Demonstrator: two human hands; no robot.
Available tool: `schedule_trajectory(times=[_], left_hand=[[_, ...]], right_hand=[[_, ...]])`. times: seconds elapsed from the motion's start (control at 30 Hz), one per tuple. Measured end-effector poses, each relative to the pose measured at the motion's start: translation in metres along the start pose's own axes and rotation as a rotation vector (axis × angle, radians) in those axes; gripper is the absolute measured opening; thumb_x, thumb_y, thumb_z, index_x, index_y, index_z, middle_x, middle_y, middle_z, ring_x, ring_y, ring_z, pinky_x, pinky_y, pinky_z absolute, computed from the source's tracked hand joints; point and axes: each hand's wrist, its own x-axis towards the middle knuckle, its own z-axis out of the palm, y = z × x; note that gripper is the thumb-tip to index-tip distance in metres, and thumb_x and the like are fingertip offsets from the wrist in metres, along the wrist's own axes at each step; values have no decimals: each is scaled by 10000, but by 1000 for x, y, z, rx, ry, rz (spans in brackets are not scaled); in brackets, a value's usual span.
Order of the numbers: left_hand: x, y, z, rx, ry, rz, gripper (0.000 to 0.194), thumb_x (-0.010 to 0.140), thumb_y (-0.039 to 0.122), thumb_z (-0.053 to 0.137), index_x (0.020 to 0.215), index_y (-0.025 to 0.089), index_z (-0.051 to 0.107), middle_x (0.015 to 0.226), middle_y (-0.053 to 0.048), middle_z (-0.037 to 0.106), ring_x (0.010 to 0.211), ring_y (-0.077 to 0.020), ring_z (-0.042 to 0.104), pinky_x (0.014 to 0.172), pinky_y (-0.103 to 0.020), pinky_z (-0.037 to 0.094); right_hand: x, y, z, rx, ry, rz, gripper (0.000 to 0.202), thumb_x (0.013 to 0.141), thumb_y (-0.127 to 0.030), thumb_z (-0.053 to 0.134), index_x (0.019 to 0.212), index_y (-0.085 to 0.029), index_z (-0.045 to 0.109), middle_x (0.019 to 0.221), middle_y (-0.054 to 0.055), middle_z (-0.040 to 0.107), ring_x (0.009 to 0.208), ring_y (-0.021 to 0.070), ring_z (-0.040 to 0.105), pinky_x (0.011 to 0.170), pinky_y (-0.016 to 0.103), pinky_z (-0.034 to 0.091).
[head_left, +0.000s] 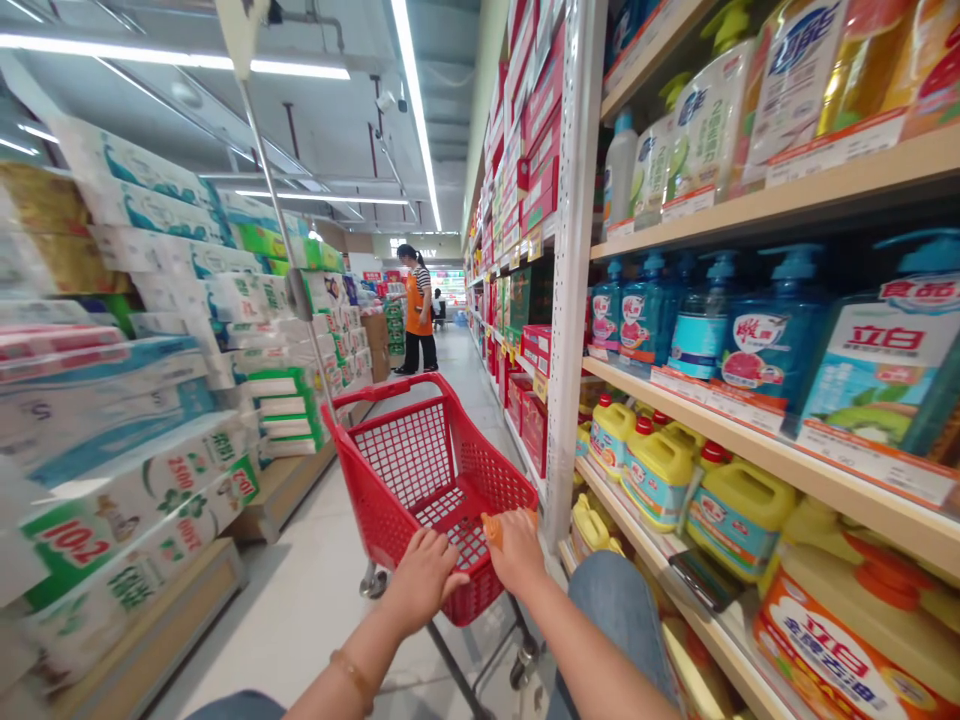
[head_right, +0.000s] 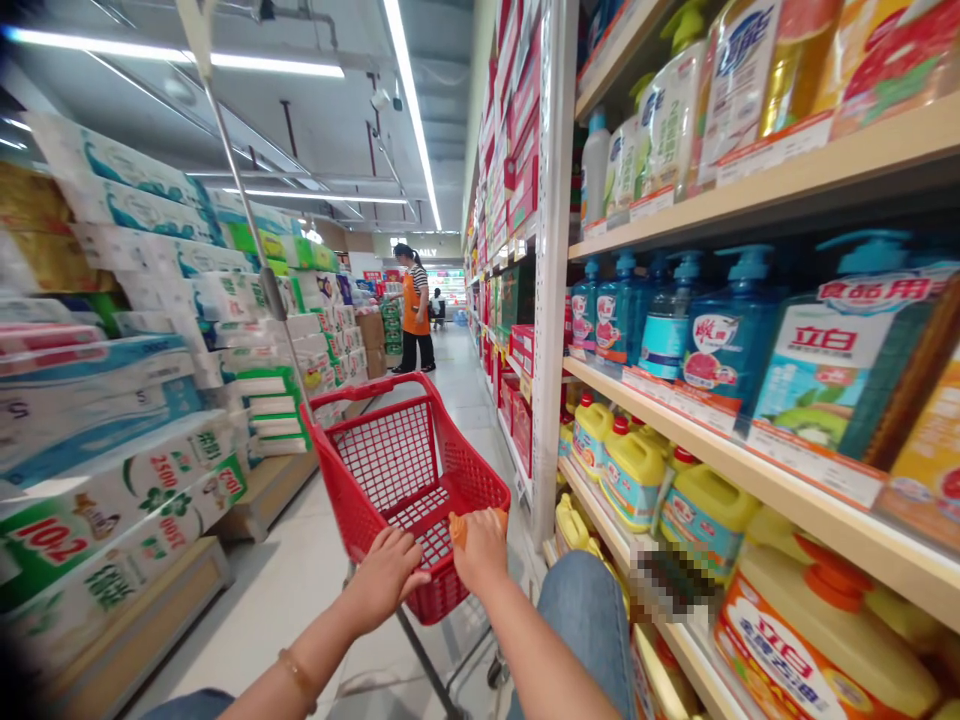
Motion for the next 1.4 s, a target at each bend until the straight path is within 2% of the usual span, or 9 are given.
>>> schedule_trajectory(times=[0.17,0.3,0.43,0.63,0.77,0.87,1.0,1.27,1.4], left_hand=[[4,-5,0,-55,-20,8,396,918,567,381,897,218,566,916,-36,589,886,-210,482,920,-403,336],[6,-30,-6,-68,28,-71,412,902,591,405,965,222,577,965,-43,603,954,-215,498,970,-422,308],[13,-26,-4,-89,-6,-142,412,912,588,383,910,229,585,924,-24,622,921,-201,512,967,-425,299],[15,-26,-5,-36,-1,-188,450,907,602,376,908,213,603,930,-51,639,913,-214,524,924,-397,324],[11,-46,-12,62,30,-298,477,906,611,364,916,212,626,937,-63,641,946,-225,525,947,-402,309],[16,-39,-11,118,52,-343,482,919,599,339,915,218,634,918,-65,642,943,-231,525,970,-427,284],[25,-19,-8,113,59,-388,449,923,576,357,935,227,639,937,-71,650,950,-238,524,954,-433,284],[1,-55,-31,255,131,-451,441,904,579,398,906,214,646,920,-80,637,958,-252,510,1011,-452,264],[8,-42,-29,294,129,-497,420,923,534,379,893,210,646,902,-89,632,955,-263,504,1020,-479,248]], right_hand=[[-10,1,-6,92,-74,-163,210,942,-290,447,1002,-189,621,961,51,645,958,197,546,983,355,330],[3,14,-14,43,-41,-56,246,957,-297,416,945,-176,630,926,61,644,943,201,554,969,361,347],[-2,5,-4,45,43,45,232,938,-270,426,992,-172,629,972,74,647,1000,219,551,1007,392,333],[-21,10,-12,121,-9,-132,274,953,-308,425,1142,-212,600,1102,60,651,1083,202,552,1057,395,317],[-2,20,-21,51,-23,8,232,937,-270,434,1023,-202,639,1047,76,671,1051,213,578,1010,380,362],[8,2,-12,-61,-28,124,173,844,-203,518,943,-169,655,972,110,684,1004,250,596,1010,412,352],[6,-27,3,-55,-11,46,437,759,-179,577,1195,-143,586,1197,128,639,1145,264,547,1068,412,296],[9,28,-17,-38,14,167,311,919,-235,424,1126,-154,642,1152,125,672,1170,254,560,1025,395,357],[19,5,3,-17,62,187,350,872,-192,477,1192,-144,611,1221,127,640,1218,265,522,1078,434,302]])
